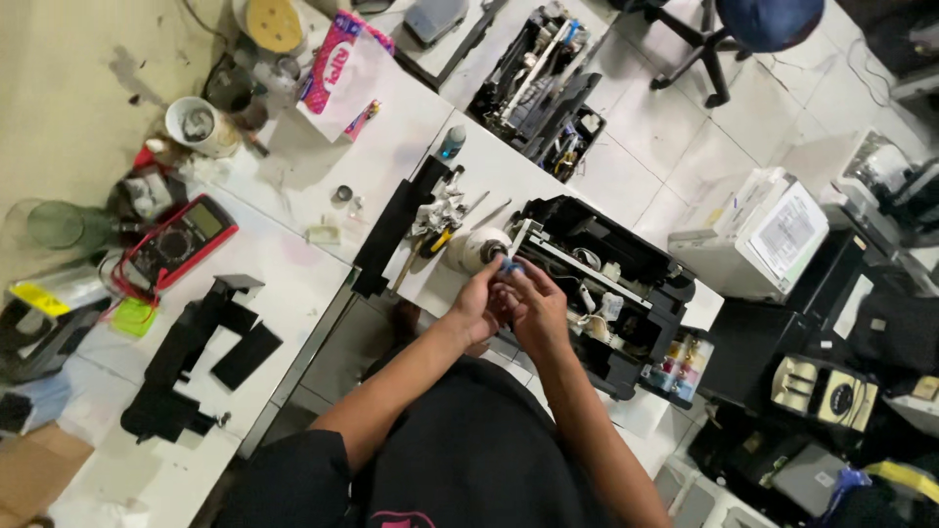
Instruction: The person cleans the internal components of an open printer using a blue-handled brush and a white cloth. They repeatedly brush and wipe various parts inside the printer, occasionally switching between the brush and the cloth to remove dust and debris.
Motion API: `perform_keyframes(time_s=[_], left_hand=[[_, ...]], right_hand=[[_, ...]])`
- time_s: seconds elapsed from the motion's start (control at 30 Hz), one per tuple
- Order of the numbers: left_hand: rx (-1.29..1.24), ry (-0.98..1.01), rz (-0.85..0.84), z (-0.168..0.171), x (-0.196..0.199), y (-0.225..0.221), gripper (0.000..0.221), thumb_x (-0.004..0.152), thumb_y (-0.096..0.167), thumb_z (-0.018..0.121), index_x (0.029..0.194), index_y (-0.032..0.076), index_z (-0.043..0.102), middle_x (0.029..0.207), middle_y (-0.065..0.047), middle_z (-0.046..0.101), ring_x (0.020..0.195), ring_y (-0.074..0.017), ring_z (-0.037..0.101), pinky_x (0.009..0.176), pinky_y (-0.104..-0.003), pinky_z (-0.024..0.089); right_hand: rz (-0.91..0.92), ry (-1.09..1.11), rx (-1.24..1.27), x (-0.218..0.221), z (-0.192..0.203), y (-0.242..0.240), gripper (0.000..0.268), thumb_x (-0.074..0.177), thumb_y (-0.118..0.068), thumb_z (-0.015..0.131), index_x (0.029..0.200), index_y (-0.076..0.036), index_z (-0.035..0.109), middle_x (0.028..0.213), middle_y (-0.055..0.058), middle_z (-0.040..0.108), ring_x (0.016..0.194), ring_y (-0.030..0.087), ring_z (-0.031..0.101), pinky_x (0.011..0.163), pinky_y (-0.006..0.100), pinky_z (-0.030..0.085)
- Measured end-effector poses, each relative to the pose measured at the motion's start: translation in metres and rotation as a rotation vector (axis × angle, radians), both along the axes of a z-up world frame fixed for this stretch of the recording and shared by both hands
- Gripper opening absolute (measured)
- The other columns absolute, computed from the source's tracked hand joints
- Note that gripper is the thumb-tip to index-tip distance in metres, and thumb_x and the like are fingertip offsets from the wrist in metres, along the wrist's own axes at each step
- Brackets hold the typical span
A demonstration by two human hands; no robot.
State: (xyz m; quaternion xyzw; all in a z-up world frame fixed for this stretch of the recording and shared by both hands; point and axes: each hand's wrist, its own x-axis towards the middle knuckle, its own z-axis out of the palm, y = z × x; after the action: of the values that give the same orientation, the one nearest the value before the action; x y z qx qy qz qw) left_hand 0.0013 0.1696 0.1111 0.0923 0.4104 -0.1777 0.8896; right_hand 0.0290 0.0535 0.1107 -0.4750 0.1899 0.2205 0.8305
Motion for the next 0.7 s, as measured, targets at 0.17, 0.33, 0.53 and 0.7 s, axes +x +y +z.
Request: perform_keyframes(time_s=[0.17, 0.33, 0.53, 0.7], left_hand=[[0.091, 0.019, -0.134, -0.008, 0.001, 0.019, 0.041, 0.099, 0.054, 0.076, 0.085, 0.017, 0.067, 0.074, 0.004, 0.066, 0.063, -0.0063, 0.059, 0.058, -0.020, 0.052], [0.966, -0.135, -0.395, -0.015, 0.016, 0.097, 0.043, 0.099, 0.044, 0.075, 0.084, 0.006, 0.087, 0.056, -0.013, 0.069, 0.044, -0.0176, 0.062, 0.040, -0.028, 0.053], [2.168, -0.437, -0.975, -0.091, 0.082, 0.151, 0.049, 0.085, 0.036, 0.086, 0.131, 0.022, 0.078, 0.120, -0.002, 0.065, 0.114, -0.0301, 0.063, 0.088, -0.041, 0.061], [2.551, -0.616, -1.357, -0.141, 0.096, 0.157, 0.010, 0.085, 0.030, 0.081, 0.093, 0.026, 0.086, 0.115, 0.002, 0.058, 0.115, -0.0269, 0.053, 0.089, -0.036, 0.051]], right_hand=[[-0.086, 0.014, -0.028, -0.006, 0.022, 0.014, 0.042, 0.093, 0.006, 0.079, 0.135, 0.008, 0.070, 0.098, 0.031, 0.075, 0.073, 0.038, 0.079, 0.065, 0.039, 0.069], [-0.075, 0.080, 0.087, -0.008, 0.067, -0.004, 0.036, 0.097, 0.000, 0.077, 0.133, 0.002, 0.071, 0.090, 0.027, 0.073, 0.074, 0.036, 0.079, 0.065, 0.039, 0.068], [-0.163, 0.032, 0.032, -0.018, 0.094, -0.055, 0.016, 0.103, -0.006, 0.072, 0.117, -0.008, 0.063, 0.093, 0.013, 0.070, 0.084, 0.023, 0.074, 0.071, 0.030, 0.060], [-0.235, -0.007, 0.085, -0.034, 0.102, -0.092, 0.016, 0.107, -0.008, 0.066, 0.111, -0.014, 0.052, 0.093, 0.013, 0.067, 0.087, 0.021, 0.072, 0.075, 0.031, 0.060]])
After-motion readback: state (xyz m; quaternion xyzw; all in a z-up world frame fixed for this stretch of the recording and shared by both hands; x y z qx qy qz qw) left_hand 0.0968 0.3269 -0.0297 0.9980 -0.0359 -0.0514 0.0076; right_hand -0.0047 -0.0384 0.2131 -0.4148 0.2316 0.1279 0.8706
